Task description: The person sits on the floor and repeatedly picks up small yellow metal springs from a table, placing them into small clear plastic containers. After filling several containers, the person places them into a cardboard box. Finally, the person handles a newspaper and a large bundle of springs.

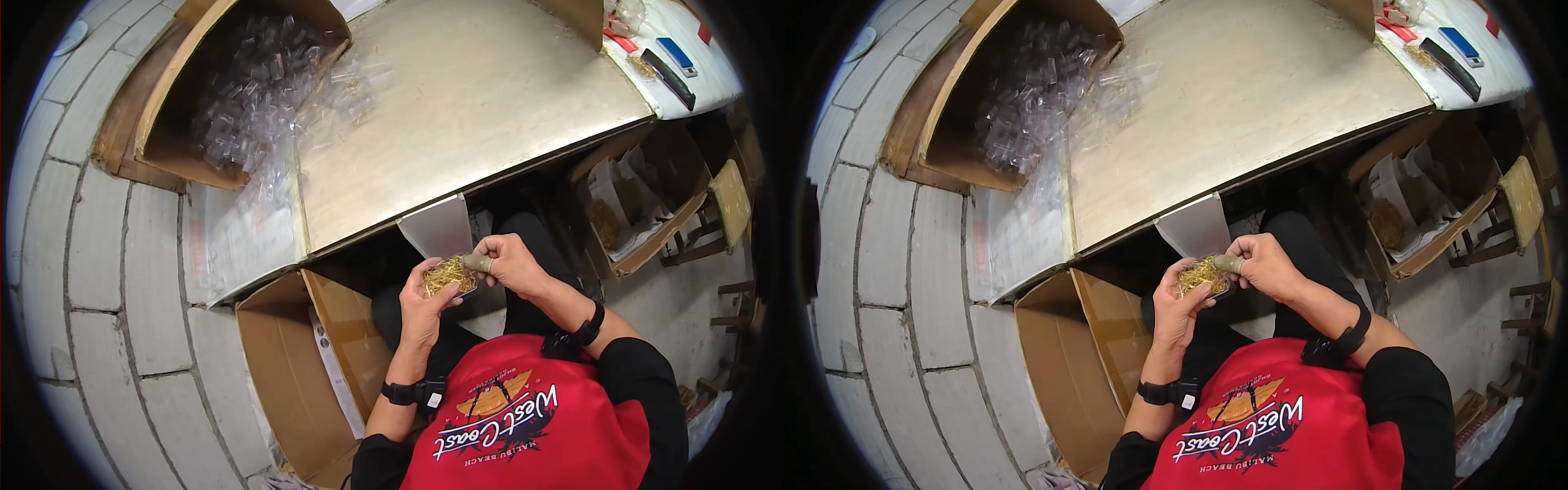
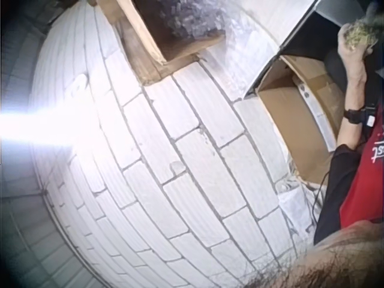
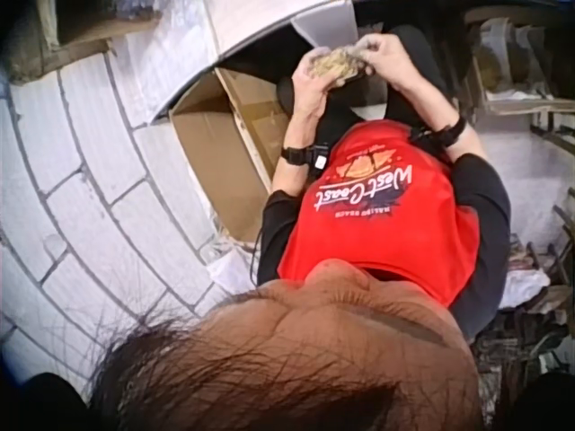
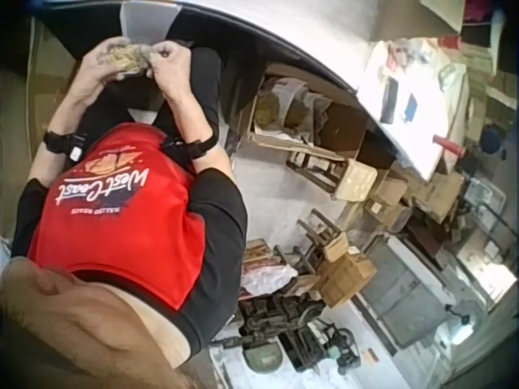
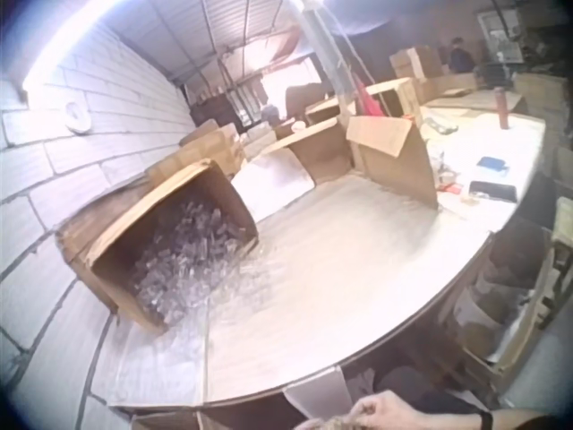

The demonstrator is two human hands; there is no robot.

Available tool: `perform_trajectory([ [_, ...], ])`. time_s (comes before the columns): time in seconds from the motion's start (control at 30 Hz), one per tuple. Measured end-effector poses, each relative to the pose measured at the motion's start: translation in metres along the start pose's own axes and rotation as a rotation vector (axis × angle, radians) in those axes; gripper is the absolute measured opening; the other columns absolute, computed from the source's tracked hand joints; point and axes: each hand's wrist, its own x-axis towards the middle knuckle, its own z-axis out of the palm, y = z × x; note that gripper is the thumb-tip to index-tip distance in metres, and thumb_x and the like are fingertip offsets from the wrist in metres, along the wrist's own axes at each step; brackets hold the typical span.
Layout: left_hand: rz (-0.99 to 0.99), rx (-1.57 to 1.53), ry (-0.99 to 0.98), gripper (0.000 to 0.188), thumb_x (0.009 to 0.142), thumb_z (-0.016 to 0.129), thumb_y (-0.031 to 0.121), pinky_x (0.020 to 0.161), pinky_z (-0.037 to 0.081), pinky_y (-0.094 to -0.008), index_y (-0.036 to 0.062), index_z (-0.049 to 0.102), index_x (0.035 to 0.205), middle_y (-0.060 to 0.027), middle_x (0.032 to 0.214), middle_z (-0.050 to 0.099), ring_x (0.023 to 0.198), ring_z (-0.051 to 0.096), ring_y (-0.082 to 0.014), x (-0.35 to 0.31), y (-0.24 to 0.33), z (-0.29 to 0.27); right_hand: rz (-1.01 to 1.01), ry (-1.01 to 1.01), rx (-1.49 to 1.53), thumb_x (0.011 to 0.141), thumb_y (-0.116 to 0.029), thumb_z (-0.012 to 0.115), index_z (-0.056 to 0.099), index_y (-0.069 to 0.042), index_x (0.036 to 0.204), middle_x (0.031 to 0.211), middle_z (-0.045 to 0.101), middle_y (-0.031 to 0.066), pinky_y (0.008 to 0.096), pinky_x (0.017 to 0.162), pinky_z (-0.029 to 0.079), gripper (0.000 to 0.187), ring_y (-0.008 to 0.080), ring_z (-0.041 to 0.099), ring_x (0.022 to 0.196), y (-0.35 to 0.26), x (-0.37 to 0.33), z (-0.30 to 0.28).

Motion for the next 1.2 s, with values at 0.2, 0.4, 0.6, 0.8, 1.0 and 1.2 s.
perform_trajectory([
  [0.2,-0.011,0.000,0.028,0.047,0.078,0.066,-0.005,0.067,0.058,-0.0270,0.0001,0.046,0.121,-0.0103,0.110,0.057,0.093,0.062,-0.0177,-0.001,-0.003,0.009,0.019,0.012,-0.044,0.083,-0.018,0.070,0.058,-0.002,0.074,0.060,0.056,0.0016,0.0187,0.043,0.037,0.021,0.0050,0.049,0.049,0.005,-0.001,0.000],
  [0.4,-0.022,-0.196,-0.139,0.040,0.088,0.057,0.012,0.074,0.058,-0.0329,-0.0003,0.043,0.124,-0.0145,0.116,0.055,0.100,0.061,-0.0241,0.002,0.007,0.000,0.001,0.009,0.133,0.087,-0.024,0.065,0.058,-0.003,0.076,0.062,0.055,0.0016,0.0193,0.046,0.038,0.024,0.0058,0.049,0.051,-0.007,-0.005,0.003],
  [0.6,0.005,-0.419,-0.326,0.052,0.090,0.048,0.023,0.091,0.051,-0.0419,-0.0007,0.033,0.134,-0.0193,0.131,0.044,0.116,0.052,-0.0299,-0.001,0.042,-0.009,-0.149,-0.055,0.129,0.085,-0.019,0.066,0.059,-0.003,0.083,0.067,0.057,0.0010,0.0191,0.049,0.041,0.018,0.0062,0.051,0.054,-0.029,-0.004,0.015],
  [0.8,0.062,-0.332,-0.364,0.070,0.078,0.059,0.007,0.097,0.046,-0.0438,0.0006,0.025,0.140,-0.0185,0.135,0.040,0.122,0.048,-0.0306,-0.013,0.061,-0.018,-0.124,-0.136,0.159,0.085,-0.011,0.065,0.059,0.000,0.084,0.067,0.060,0.0035,0.0181,0.047,0.042,0.012,0.0055,0.053,0.054,-0.040,0.002,0.026],
  [1.0,0.024,-0.266,-0.246,0.071,0.078,0.063,-0.001,0.093,0.051,-0.0387,0.0027,0.027,0.139,-0.0158,0.133,0.042,0.118,0.051,-0.0274,-0.015,0.047,-0.025,-0.135,-0.158,0.147,0.086,-0.010,0.064,0.059,0.000,0.084,0.068,0.060,0.0035,0.0183,0.047,0.043,0.011,0.0056,0.053,0.055,-0.029,0.003,0.030],
  [1.2,0.017,-0.198,-0.211,0.056,0.086,0.061,0.011,0.084,0.056,-0.0346,0.0018,0.034,0.135,-0.0134,0.127,0.049,0.111,0.056,-0.0237,-0.014,0.037,-0.032,-0.100,-0.136,0.107,0.084,-0.010,0.066,0.059,-0.001,0.083,0.067,0.058,0.0017,0.0186,0.047,0.041,0.011,0.0058,0.053,0.053,-0.022,0.002,0.032],
])
